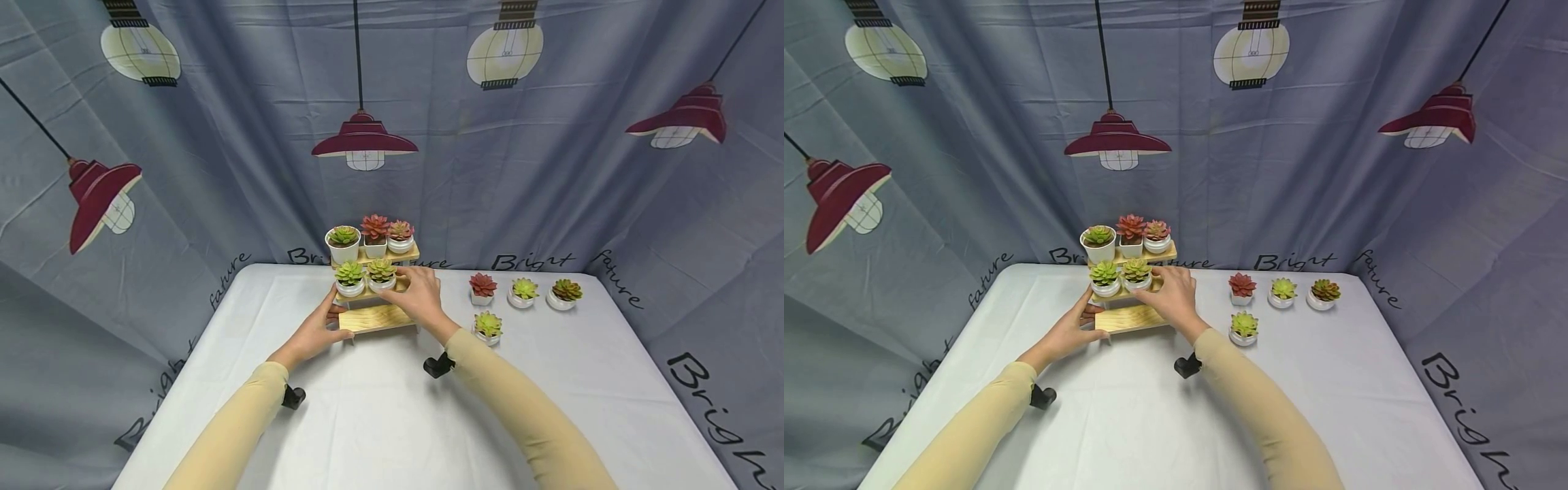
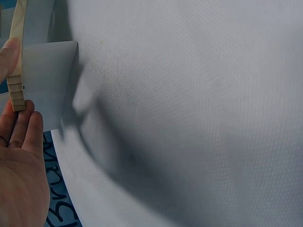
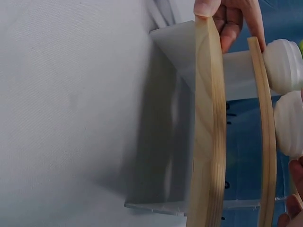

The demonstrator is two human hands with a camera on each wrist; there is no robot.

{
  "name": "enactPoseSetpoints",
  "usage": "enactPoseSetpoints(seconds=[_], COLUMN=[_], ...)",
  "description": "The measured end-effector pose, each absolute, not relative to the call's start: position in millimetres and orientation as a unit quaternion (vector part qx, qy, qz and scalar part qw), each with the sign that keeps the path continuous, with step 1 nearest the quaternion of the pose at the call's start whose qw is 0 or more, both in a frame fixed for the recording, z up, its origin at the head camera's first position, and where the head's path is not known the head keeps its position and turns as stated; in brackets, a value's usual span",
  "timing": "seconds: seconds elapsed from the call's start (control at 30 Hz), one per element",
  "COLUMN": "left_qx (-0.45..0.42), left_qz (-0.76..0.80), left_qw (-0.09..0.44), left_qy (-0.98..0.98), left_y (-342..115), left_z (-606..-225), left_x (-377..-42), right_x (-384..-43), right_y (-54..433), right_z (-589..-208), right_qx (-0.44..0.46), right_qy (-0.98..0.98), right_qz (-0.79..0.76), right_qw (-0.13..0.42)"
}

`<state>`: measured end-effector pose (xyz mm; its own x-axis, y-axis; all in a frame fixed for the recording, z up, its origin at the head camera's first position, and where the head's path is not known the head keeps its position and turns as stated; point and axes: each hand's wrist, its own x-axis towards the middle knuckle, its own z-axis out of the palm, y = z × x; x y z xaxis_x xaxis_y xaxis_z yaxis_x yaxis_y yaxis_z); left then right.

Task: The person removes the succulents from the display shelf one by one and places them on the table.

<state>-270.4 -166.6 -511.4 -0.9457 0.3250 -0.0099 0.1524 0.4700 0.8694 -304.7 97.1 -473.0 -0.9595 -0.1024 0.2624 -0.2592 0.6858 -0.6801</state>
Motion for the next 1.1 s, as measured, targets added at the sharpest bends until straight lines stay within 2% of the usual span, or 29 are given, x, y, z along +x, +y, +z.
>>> enactPoseSetpoints(seconds=[0.3, 0.8, 1.1], left_qx=[0.144, 0.141, 0.138], left_qz=[0.507, 0.506, 0.504], left_qw=[0.091, 0.090, 0.092], left_qy=[0.845, 0.846, 0.847], left_y=[-166.9, -166.4, -166.5], left_z=[-511.7, -513.2, -512.4], left_x=[-270.3, -271.4, -270.6], right_x=[-308.8, -310.2, -311.6], right_y=[91.3, 87.1, 86.7], right_z=[-473.5, -472.5, -471.3], right_qx=[0.094, 0.082, 0.090], right_qy=[-0.917, -0.920, -0.918], right_qz=[0.370, 0.371, 0.371], right_qw=[0.115, 0.098, 0.106])
